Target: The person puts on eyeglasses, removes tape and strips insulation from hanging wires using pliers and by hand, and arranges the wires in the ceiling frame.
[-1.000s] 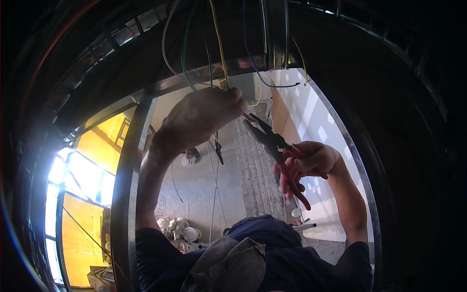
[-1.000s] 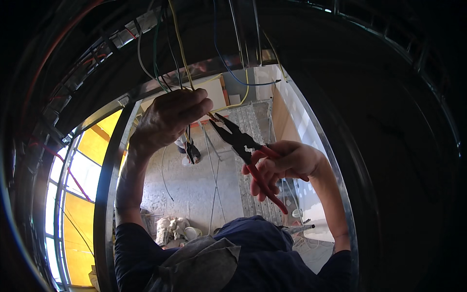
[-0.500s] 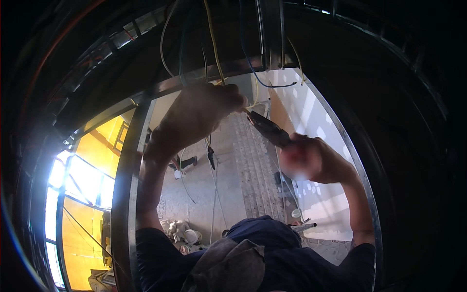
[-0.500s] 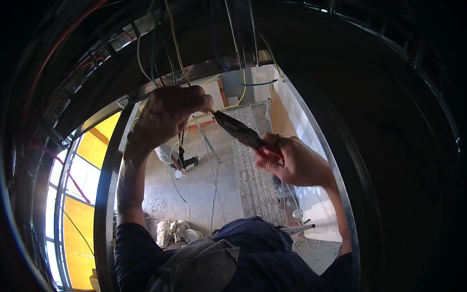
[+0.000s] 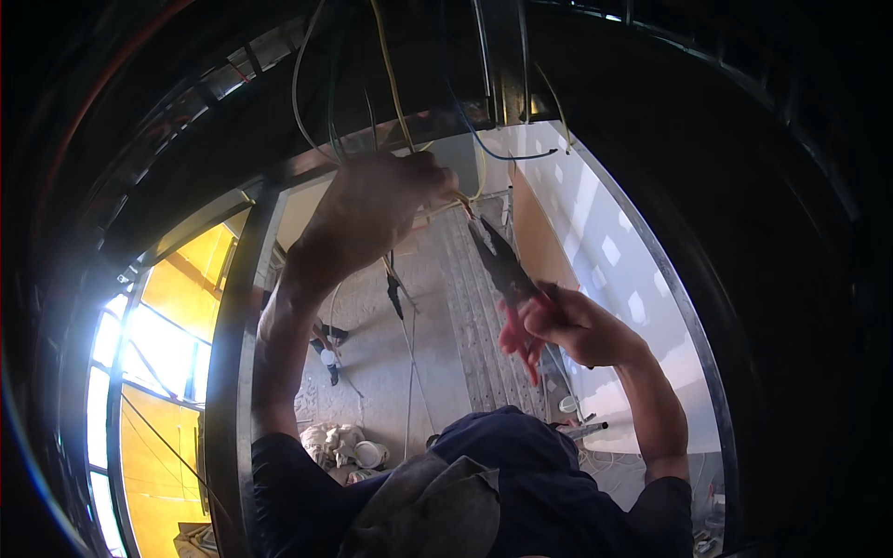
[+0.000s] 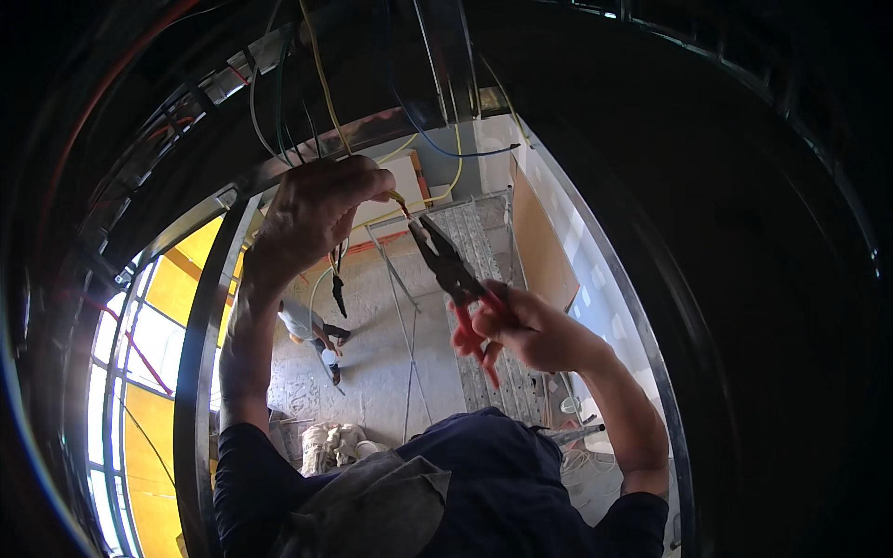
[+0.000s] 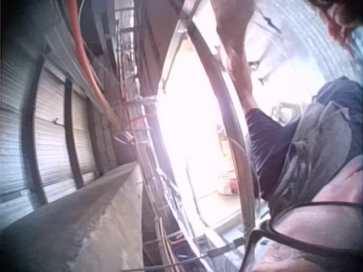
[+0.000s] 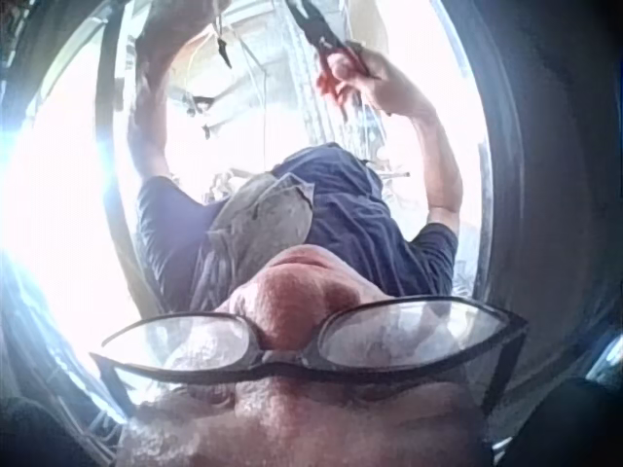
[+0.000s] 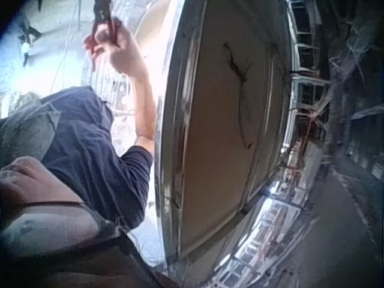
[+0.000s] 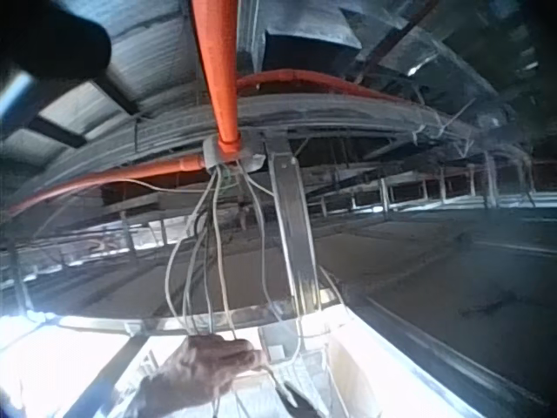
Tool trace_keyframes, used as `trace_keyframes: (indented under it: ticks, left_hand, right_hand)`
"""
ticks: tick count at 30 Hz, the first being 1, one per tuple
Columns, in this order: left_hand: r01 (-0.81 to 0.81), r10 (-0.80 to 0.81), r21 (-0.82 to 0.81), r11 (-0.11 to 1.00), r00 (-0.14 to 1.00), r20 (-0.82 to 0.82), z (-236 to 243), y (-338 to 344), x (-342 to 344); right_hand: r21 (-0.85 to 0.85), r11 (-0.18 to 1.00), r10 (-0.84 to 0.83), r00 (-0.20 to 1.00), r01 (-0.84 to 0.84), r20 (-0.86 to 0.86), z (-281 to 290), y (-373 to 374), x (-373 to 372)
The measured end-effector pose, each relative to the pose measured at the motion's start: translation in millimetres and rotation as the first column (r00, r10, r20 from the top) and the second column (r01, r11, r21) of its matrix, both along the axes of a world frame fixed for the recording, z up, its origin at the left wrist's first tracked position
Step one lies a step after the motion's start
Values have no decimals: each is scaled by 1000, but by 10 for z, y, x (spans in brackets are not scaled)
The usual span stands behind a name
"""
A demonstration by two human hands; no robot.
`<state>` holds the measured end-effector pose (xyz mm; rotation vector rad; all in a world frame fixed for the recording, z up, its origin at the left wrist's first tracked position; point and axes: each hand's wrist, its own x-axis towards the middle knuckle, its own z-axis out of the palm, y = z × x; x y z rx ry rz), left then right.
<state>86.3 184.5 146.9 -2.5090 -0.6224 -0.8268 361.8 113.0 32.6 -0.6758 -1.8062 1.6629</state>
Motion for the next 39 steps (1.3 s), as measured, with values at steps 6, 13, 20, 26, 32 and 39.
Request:
trace_keyframes:
  ticks: [6, 13, 20, 26, 32, 39]
  left_hand:
    - [11, -12, -37, 999, 1000, -14, -28, 48, -76]
    - [75, -74, -14, 997, 997, 24, -50, 85, -120]
    - [88, -87, -21, 996, 995, 53, -76, 112, -108]
    - [65, -66, 21, 998, 997, 43, -22, 67, -59]
    - [50, -54, 71, 996, 997, 60, -62, 78, -56]
    - [42, -34, -92, 995, 996, 84, 7, 17, -23]
  right_hand:
    - [-203, 867, 357, 852, -454, -382, -129, 173, -50]
    - [-195, 809, 403, 764, -555, -505, -232, 270, -163]
    - [-202, 815, 376, 761, -543, -529, -258, 286, -204]
    - [-151, 826, 394, 749, -542, -532, -263, 300, -186]
    - [-126, 860, 360, 762, -495, -539, -305, 299, -203]
    - [-86, 991, 92, 984, -106, -152, 69, 164, -147]
